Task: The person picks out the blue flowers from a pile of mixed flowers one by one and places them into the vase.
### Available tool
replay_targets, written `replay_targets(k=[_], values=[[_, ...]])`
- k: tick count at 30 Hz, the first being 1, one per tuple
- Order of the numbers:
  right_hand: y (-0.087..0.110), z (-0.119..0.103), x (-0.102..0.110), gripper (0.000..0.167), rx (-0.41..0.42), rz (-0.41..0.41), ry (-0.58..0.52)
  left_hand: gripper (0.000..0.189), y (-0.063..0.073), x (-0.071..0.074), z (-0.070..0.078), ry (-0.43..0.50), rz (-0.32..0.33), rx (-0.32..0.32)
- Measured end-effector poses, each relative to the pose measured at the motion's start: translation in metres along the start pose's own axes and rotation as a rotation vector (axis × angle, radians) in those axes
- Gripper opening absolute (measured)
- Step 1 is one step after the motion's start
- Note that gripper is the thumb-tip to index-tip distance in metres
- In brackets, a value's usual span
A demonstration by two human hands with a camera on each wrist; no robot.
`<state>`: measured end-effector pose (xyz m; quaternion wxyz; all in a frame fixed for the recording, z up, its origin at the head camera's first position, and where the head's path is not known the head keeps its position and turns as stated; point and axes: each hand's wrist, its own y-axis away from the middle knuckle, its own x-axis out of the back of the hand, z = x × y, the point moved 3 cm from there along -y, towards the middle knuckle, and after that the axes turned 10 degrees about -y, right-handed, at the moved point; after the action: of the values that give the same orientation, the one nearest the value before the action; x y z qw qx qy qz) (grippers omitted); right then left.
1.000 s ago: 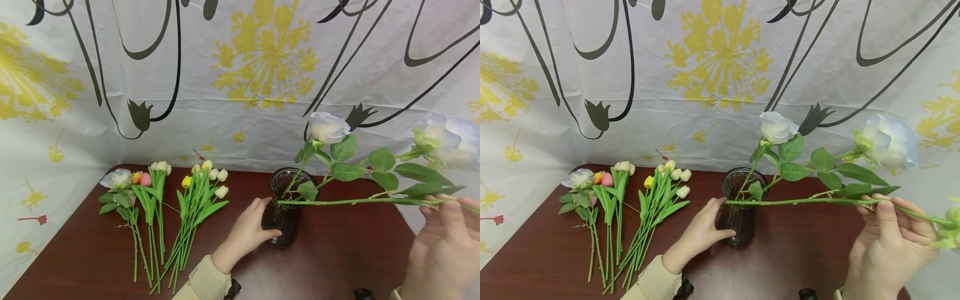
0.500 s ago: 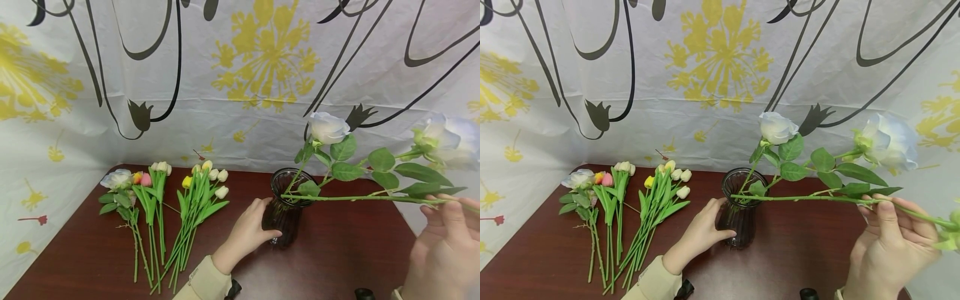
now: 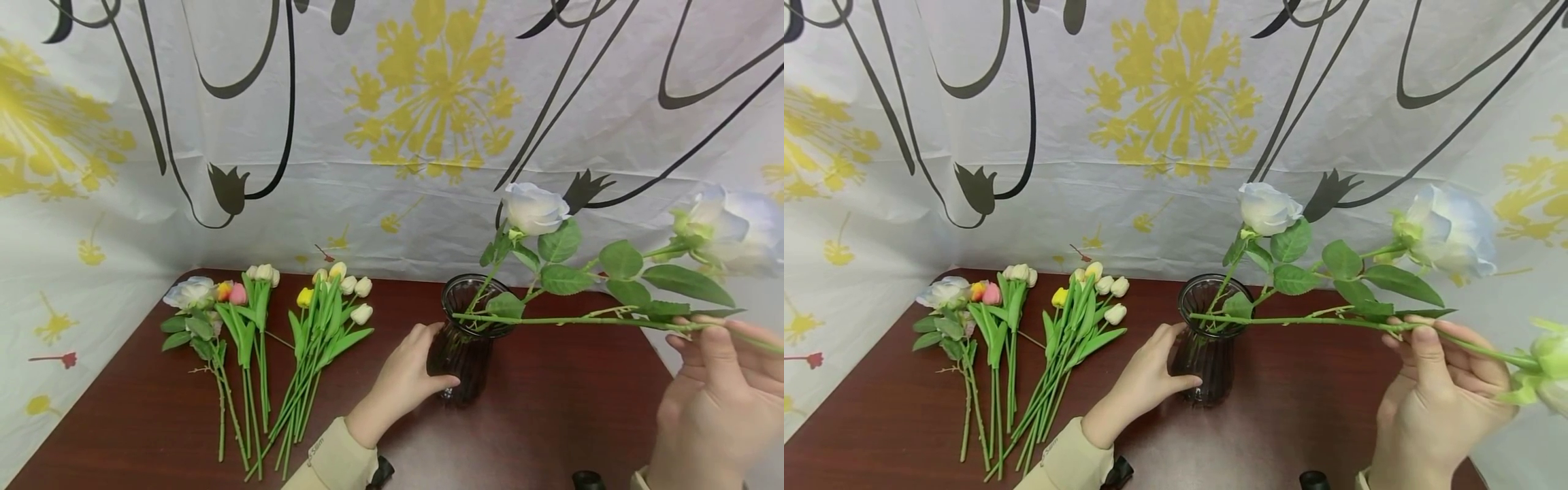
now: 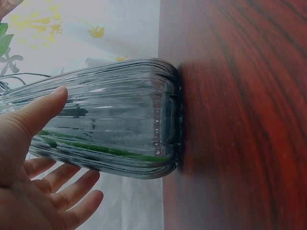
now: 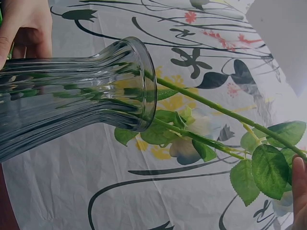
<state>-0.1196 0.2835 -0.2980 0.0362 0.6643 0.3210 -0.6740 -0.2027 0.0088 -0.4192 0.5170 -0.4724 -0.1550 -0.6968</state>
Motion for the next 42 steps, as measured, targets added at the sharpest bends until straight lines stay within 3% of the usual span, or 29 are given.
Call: replay_targets(k=[7,25,31,37,42], values=[[0.001,0.003,-0.003,0.019,0.016,-0.007,-0.032,0.082,0.0,0.002,-0.001,0.0,-0.001,-0.001],[0.006,0.002,-0.008,0.029,0.152,-0.071,0.164,0.082,0.0,0.001,-0.002,-0.001,-0.003,0.001],[0.011,0.005,-0.012,0.023,0.133,-0.135,0.146,0.081,0.0,-0.001,-0.001,-0.001,-0.005,0.0],[0.017,0.01,-0.012,0.019,0.1,-0.135,0.094,0.081,0.0,-0.001,0.0,-0.01,-0.003,-0.007],[0.022,0.017,-0.015,0.014,0.069,-0.205,0.079,0.082,0.001,0.0,-0.001,-0.013,0.003,-0.012]])
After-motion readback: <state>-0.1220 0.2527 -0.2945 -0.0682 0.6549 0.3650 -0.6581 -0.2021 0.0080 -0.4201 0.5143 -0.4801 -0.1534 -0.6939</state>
